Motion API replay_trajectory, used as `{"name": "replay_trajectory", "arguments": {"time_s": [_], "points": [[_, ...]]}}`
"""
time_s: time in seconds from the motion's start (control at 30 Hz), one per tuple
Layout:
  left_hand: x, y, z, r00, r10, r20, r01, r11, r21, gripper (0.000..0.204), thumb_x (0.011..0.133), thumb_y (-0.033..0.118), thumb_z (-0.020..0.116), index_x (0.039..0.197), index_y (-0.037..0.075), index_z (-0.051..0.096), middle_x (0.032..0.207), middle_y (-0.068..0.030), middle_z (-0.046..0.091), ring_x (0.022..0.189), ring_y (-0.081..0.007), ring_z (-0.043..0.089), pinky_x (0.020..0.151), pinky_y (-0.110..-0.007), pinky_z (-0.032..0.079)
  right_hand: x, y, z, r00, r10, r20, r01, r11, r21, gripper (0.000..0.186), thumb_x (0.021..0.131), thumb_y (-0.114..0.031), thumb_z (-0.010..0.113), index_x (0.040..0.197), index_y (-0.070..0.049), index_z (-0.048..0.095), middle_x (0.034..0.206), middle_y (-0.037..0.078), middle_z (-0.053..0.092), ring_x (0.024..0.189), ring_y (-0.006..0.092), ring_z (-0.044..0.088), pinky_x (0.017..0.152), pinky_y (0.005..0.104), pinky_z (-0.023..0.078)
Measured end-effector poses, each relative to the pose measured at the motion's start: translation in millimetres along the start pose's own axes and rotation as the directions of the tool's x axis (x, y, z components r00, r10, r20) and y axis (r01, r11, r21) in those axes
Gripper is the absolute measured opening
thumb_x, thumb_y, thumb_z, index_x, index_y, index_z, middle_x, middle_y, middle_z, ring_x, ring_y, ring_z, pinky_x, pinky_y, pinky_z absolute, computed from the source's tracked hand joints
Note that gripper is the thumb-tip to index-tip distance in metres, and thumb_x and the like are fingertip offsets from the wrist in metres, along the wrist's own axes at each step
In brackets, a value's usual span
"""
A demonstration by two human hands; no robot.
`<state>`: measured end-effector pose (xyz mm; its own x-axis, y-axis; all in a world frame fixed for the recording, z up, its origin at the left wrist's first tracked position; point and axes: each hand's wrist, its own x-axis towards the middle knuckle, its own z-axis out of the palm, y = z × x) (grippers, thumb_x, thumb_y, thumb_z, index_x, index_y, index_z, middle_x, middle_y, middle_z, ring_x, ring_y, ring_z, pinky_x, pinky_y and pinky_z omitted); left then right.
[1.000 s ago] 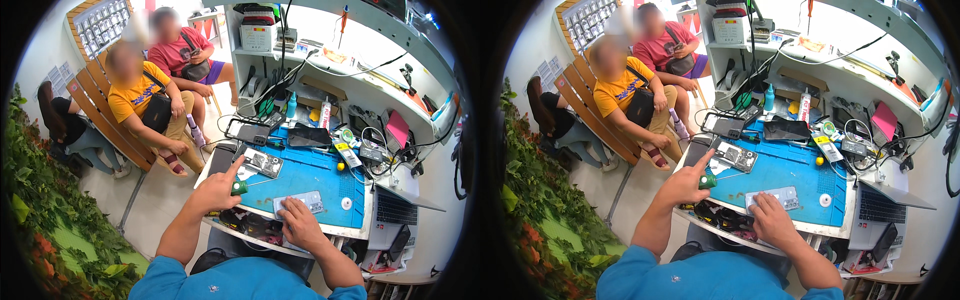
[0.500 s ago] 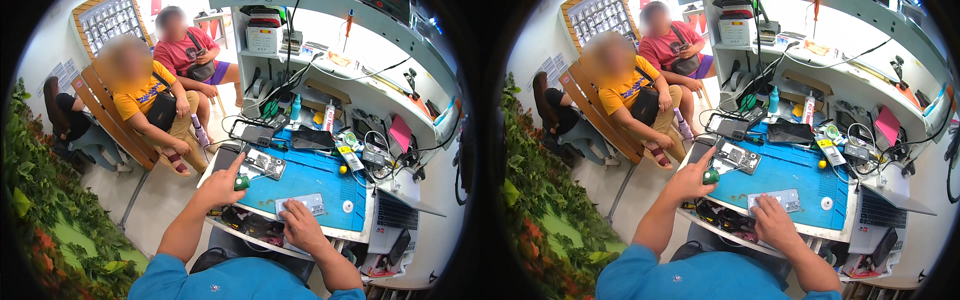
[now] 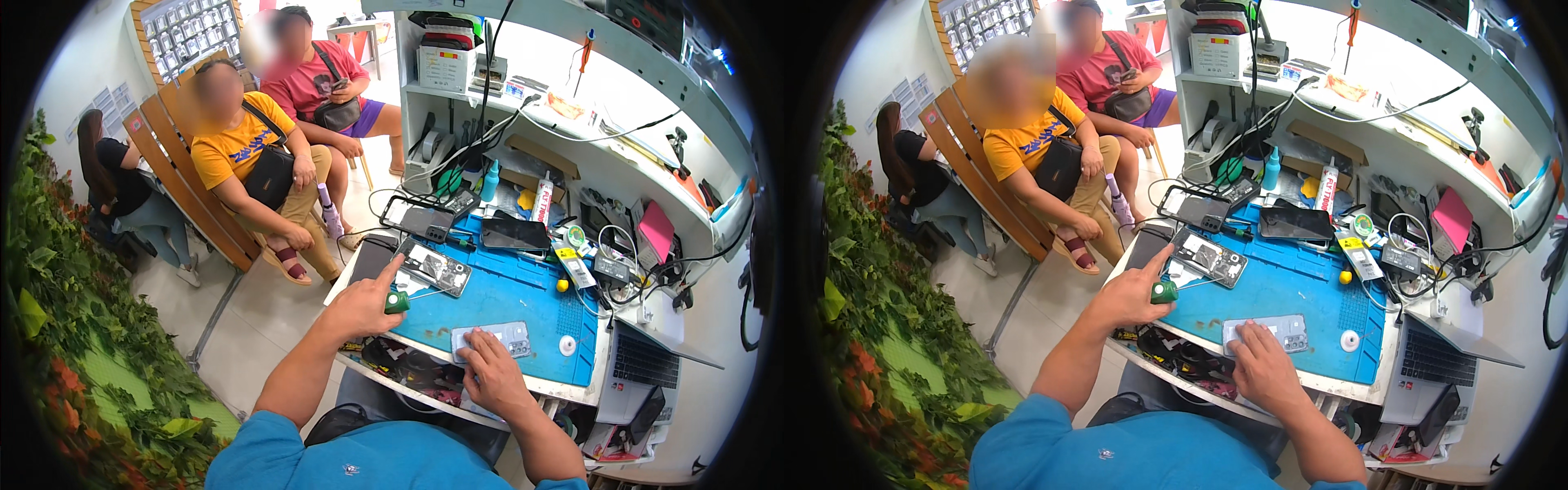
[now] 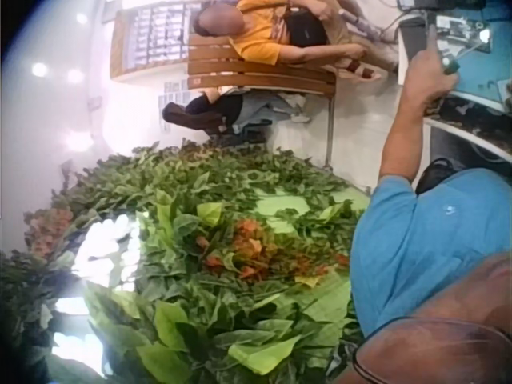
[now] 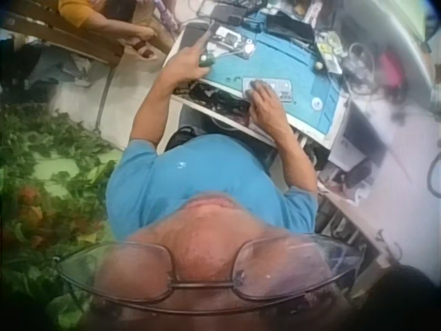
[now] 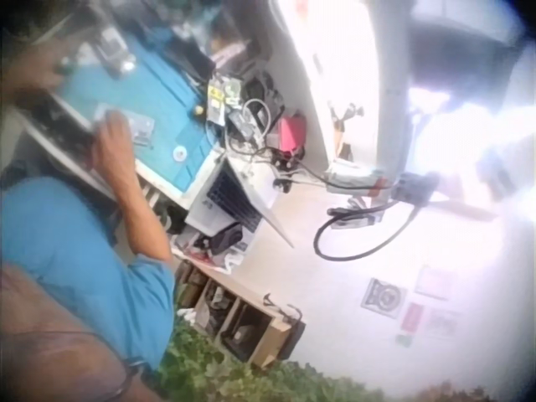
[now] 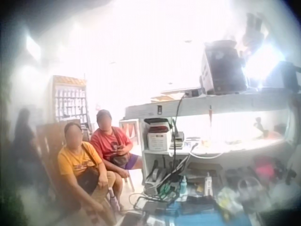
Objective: The person examines a phone screen, uses a green handheld tool on the internal components of another phone, and then uses their hands to press and secure the back cover onto the device.
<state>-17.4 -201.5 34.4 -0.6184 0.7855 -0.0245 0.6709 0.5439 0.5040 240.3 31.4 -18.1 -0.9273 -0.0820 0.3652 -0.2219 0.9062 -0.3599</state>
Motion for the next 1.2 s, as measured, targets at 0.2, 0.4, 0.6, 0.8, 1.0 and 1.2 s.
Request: {"name": "replay_trajectory", "arguments": {"time_s": [0.2, 0.4, 0.6, 0.8, 1.0, 1.2], "points": [[-2, 3, -2, 1.0, 0.006, 0.015, -0.005, 0.999, -0.041, 0.117, 0.091, 0.037, 0.088, 0.186, 0.008, 0.026, 0.103, -0.0357, 0.081, 0.103, -0.0566, 0.079, 0.096, -0.061, 0.063, 0, -1, -2, 1.0, 0.003, 0.008, -0.003, 1.0, -0.012, 0.048, 0.086, 0.001, 0.077, 0.134, -0.003, 0.072, 0.151, 0.027, 0.069, 0.149, 0.049, 0.063, 0.131, 0.0577, 0.049], [-10, 13, -7, 0.995, 0.021, 0.094, -0.018, 0.999, -0.037, 0.116, 0.092, 0.038, 0.09, 0.185, 0.008, 0.027, 0.105, -0.0356, 0.081, 0.104, -0.0571, 0.079, 0.096, -0.061, 0.062, -2, 0, 0, 1.0, 0.012, 0.0, -0.012, 1.0, 0.003, 0.048, 0.087, 0.001, 0.077, 0.134, -0.004, 0.072, 0.151, 0.027, 0.068, 0.15, 0.0488, 0.062, 0.131, 0.0577, 0.049], [-21, 11, 3, 0.985, 0.045, 0.167, -0.034, 0.997, -0.066, 0.117, 0.092, 0.042, 0.092, 0.186, 0.014, 0.029, 0.114, -0.0354, 0.081, 0.112, -0.0559, 0.079, 0.101, -0.059, 0.061, -3, 1, 2, 1.0, 0.016, 0.022, -0.015, 1.0, -0.008, 0.048, 0.087, -0.003, 0.079, 0.135, -0.003, 0.07, 0.151, 0.025, 0.068, 0.152, 0.0466, 0.061, 0.132, 0.0581, 0.049], [-22, 15, 2, 0.992, 0.052, 0.111, -0.04, 0.993, -0.109, 0.116, 0.09, 0.039, 0.096, 0.186, 0.017, 0.034, 0.11, -0.0287, 0.083, 0.104, -0.0507, 0.081, 0.094, -0.055, 0.062, -2, 3, 1, 1.0, 0.011, 0.018, -0.011, 1.0, -0.002, 0.049, 0.089, -0.003, 0.079, 0.136, -0.002, 0.069, 0.151, 0.026, 0.067, 0.151, 0.0477, 0.062, 0.132, 0.0586, 0.049], [-24, 23, 5, 1.0, 0.017, -0.003, -0.017, 0.968, -0.251, 0.119, 0.09, 0.033, 0.098, 0.187, 0.015, 0.032, 0.109, -0.0272, 0.085, 0.101, -0.0466, 0.084, 0.095, -0.046, 0.063, 0, 0, 0, 1.0, 0.01, 0.026, -0.01, 1.0, 0.005, 0.047, 0.089, 0.0, 0.078, 0.135, -0.004, 0.069, 0.151, 0.026, 0.068, 0.151, 0.0498, 0.061, 0.132, 0.0575, 0.049], [-17, 17, -1, 0.999, -0.049, -0.012, 0.045, 0.971, -0.237, 0.125, 0.09, 0.039, 0.095, 0.185, 0.0, 0.024, 0.105, -0.0328, 0.082, 0.108, -0.0525, 0.081, 0.099, -0.053, 0.062, -4, 2, 1, 0.999, 0.023, 0.026, -0.023, 1.0, -0.004, 0.047, 0.09, 0.0, 0.077, 0.137, -0.003, 0.07, 0.154, 0.028, 0.067, 0.152, 0.0501, 0.06, 0.133, 0.0589, 0.047]]}}
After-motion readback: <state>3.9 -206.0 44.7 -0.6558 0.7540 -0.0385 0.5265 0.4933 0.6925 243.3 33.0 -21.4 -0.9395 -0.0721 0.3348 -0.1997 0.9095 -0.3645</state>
